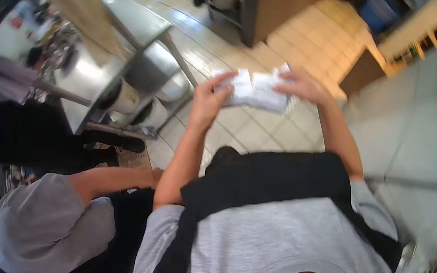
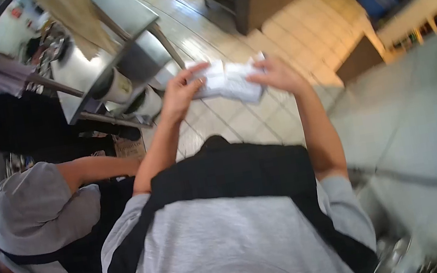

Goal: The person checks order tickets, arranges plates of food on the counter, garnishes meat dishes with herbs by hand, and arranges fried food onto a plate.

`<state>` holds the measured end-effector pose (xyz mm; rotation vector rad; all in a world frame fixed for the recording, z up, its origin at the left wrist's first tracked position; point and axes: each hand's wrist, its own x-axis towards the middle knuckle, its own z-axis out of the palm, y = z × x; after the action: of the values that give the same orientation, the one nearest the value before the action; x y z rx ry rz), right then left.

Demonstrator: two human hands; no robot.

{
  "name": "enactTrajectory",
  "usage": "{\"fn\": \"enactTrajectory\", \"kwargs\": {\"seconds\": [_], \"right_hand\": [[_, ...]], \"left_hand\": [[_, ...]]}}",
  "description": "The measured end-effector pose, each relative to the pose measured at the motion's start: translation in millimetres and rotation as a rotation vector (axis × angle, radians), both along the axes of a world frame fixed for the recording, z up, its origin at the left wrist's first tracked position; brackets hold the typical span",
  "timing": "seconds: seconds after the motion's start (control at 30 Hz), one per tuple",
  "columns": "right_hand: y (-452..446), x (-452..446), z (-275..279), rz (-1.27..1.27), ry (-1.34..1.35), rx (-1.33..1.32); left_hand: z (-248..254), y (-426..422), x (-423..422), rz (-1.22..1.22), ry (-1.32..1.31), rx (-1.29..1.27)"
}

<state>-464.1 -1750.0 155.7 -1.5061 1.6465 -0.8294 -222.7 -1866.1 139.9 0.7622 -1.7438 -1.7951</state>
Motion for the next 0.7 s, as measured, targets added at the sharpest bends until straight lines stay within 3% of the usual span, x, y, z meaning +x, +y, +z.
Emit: {"fn": "enactTrajectory", "kwargs": {"seconds": [0.1, 0.27, 0.37, 0.6, 0.7], "right_hand": [[-52.1, -34.6, -16.5, 0.013, 0.016, -0.041], [-147.7, -80.5, -35.7, 0.019, -0.184, 0.049], [-198.9, -115.4, -42.3, 0.011, -0.131, 0.024], [-289.6, -152.0, -56.9, -0.002, -0.323, 0.106], [-336.9, -161.8, -51.8, 0.042, -0.334, 0.138]], "left_hand": [[-19.7, -71.9, -17.9, 0.200, -0.031, -0.133], [3.3, -194.0, -38.3, 0.512, -0.071, -0.464], [45.1, -271.6, -62.7, 0.652, -0.059, -0.608], [122.0, -477.4, -113.4, 0.942, -0.091, -1.095], [157.8, -565.1, -117.3, 1.069, -0.276, -1.327]]}}
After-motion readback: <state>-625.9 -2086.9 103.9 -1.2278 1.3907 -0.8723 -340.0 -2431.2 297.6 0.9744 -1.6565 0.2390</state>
